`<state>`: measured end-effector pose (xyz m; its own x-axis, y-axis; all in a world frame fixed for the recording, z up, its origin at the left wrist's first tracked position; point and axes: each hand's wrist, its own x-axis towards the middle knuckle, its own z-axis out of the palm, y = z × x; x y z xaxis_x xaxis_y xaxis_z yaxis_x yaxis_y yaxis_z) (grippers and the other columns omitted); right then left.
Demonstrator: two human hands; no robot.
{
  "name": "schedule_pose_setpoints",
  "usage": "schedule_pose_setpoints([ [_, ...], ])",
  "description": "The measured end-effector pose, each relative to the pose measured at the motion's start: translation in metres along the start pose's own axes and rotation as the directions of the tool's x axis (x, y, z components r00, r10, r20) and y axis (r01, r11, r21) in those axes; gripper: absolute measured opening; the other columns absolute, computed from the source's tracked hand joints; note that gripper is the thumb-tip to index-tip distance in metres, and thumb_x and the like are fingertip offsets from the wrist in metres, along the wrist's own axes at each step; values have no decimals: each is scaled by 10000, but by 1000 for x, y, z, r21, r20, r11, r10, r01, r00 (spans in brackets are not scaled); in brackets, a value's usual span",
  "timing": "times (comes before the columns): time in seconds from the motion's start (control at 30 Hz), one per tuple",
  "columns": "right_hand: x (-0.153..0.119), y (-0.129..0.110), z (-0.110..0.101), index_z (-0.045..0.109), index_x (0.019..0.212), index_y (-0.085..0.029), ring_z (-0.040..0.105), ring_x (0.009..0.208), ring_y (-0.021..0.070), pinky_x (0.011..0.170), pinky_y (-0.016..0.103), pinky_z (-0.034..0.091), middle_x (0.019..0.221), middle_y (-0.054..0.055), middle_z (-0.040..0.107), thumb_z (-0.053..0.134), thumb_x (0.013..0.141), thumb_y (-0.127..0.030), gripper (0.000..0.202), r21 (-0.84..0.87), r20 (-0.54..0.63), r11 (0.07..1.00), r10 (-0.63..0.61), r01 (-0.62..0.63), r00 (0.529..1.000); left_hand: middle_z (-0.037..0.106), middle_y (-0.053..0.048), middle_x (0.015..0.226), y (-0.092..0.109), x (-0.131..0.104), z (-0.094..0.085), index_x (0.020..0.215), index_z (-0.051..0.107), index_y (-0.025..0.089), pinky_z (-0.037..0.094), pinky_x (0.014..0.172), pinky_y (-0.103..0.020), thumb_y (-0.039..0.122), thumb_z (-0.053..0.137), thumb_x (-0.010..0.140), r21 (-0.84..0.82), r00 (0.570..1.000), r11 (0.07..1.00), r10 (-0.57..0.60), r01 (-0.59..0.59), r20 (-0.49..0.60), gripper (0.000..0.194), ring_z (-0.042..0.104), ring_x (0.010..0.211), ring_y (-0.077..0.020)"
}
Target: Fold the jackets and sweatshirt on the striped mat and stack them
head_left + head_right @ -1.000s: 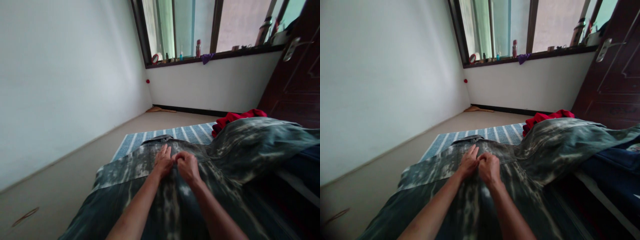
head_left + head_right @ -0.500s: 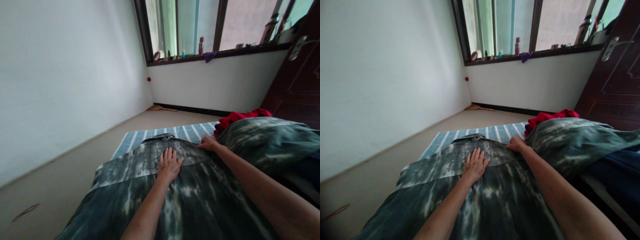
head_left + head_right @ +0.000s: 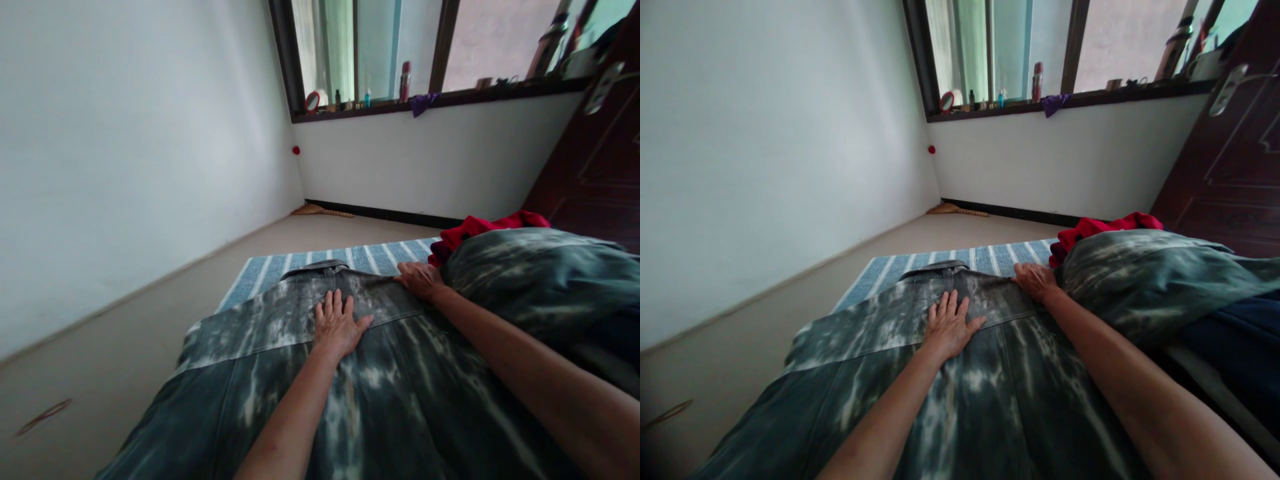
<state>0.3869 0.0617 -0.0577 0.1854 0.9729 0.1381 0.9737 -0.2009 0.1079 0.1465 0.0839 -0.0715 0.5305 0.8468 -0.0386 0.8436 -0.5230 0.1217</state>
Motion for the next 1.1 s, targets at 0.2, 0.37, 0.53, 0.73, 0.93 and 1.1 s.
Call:
schedule_pose_setpoints([
  [0.2, -8, -21, -14, 613, 1008, -110, 554, 1010, 231, 896, 403, 397, 1039, 114, 614, 454, 958, -259, 224, 5, -42, 1000, 7, -7, 999, 161, -121, 1566, 4, 1, 1, 1456, 333, 207, 113, 1113, -583, 675, 191, 882, 64, 999, 997, -50, 51, -15, 755, 68, 1446, -310],
  [0.37, -44, -72, -13, 595, 1174, -172, 469, 1184, 247, 1009, 361, 296, 1251, 124, 569, 340, 978, -315, 352, 126, -60, 980, -146, 152, 987, 203, -134, 1556, 3, 2, 5, 1446, 354, 208, 132, 1111, -575, 665, 212, 887, 89, 997, 995, -43, 48, -58, 736, 112, 1441, -315],
  [0.53, -67, -92, 7, 418, 1403, -115, 305, 1365, 260, 1080, 409, 236, 1479, 140, 361, 223, 993, -477, 581, 240, 32, 949, -216, 203, 976, 221, -135, 1552, 2, 1, 3, 1448, 350, 195, 133, 1114, -562, 607, 223, 913, 96, 998, 995, -31, 36, -49, 687, 121, 1440, -308],
  [0.73, -66, -79, 9, 405, 1420, -130, 268, 1385, 275, 1113, 450, 166, 1487, 139, 346, 254, 954, -590, 672, 292, 50, 943, -182, 160, 982, 232, -133, 1548, 1, 1, 1, 1441, 364, 197, 147, 1108, -570, 591, 209, 920, 83, 998, 996, -31, 35, -53, 672, 136, 1437, -310],
  [0.93, -69, -61, 14, 493, 1354, -172, 289, 1363, 321, 1082, 533, 177, 1451, 135, 405, 324, 960, -515, 549, 312, 11, 950, -12, 8, 1000, 269, -145, 1535, -1, 1, 6, 1418, 400, 189, 174, 1096, -587, 619, 234, 908, 83, 995, 996, -5, 13, -103, 687, 172, 1426, -330],
  [1.1, -74, -59, 11, 604, 1201, -177, 416, 1274, 272, 1055, 417, 284, 1344, 127, 518, 435, 934, -447, 416, 348, -72, 937, 45, -17, 996, 372, -173, 1481, -1, 0, 10, 1348, 478, 169, 229, 1067, -602, 579, 298, 922, 102, 977, 995, 39, -18, -210, 617, 268, 1389, -346],
])
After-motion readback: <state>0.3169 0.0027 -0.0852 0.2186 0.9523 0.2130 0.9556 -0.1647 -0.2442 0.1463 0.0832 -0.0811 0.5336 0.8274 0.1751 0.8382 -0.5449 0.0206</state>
